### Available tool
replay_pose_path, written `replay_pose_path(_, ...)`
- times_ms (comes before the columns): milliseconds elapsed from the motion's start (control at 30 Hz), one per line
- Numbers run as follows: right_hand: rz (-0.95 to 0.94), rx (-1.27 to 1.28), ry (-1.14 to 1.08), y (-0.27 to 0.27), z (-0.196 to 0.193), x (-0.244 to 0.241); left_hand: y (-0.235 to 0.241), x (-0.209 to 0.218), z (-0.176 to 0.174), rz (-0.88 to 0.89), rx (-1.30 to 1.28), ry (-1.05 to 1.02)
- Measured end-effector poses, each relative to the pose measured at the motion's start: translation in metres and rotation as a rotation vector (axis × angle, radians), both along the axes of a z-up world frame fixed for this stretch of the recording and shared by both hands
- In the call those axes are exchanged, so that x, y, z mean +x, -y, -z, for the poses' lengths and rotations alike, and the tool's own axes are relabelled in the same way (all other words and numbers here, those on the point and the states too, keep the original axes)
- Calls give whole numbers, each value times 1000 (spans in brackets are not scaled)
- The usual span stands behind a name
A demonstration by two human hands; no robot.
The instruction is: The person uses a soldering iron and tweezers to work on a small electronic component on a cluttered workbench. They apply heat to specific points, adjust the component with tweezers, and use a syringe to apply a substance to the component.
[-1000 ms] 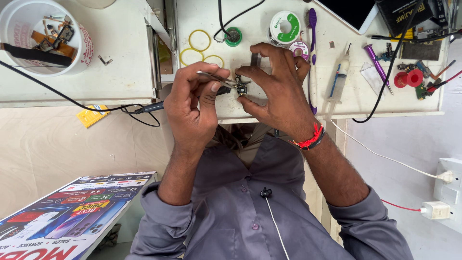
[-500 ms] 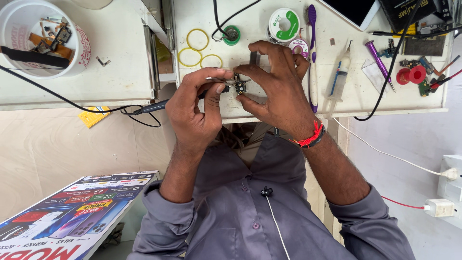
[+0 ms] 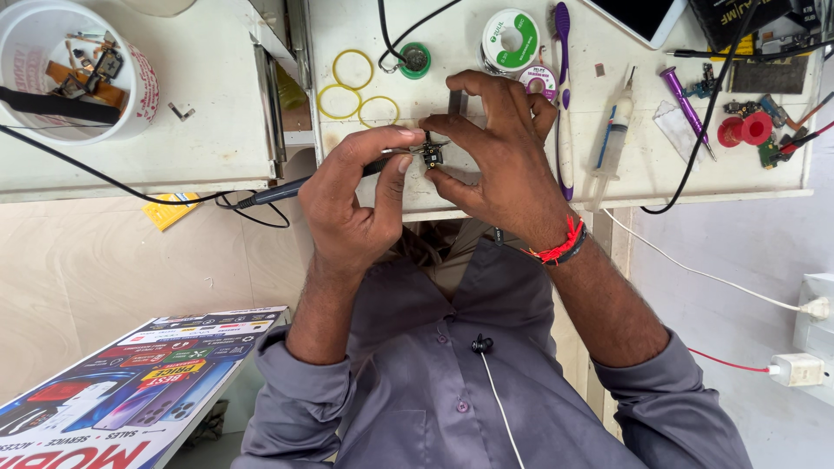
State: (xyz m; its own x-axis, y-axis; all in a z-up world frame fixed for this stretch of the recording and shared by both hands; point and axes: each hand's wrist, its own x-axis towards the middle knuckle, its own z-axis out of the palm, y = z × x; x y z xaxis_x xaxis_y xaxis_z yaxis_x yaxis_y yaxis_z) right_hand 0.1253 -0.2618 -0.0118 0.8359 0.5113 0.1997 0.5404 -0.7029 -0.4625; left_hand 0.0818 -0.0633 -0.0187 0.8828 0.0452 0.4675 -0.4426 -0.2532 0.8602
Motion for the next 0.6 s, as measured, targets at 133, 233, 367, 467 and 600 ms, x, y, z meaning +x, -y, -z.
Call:
replay_pose_path(133, -6, -1, 0, 1, 1, 1, -2, 1, -1, 35, 18, 24)
replay_pose_path(233, -11, 1, 1, 1, 1, 1, -4, 2, -2, 50, 31, 33)
replay_pose_path(367, -16, 3, 12, 1, 0, 2, -7, 1, -2, 74, 27, 18)
replay_pose_path(467, -14, 6, -3, -1, 0, 2, -11, 2, -1, 81, 33, 22)
replay_pose_path(600, -24, 1, 8, -2, -2, 4, -14, 6, 3, 91, 41, 53)
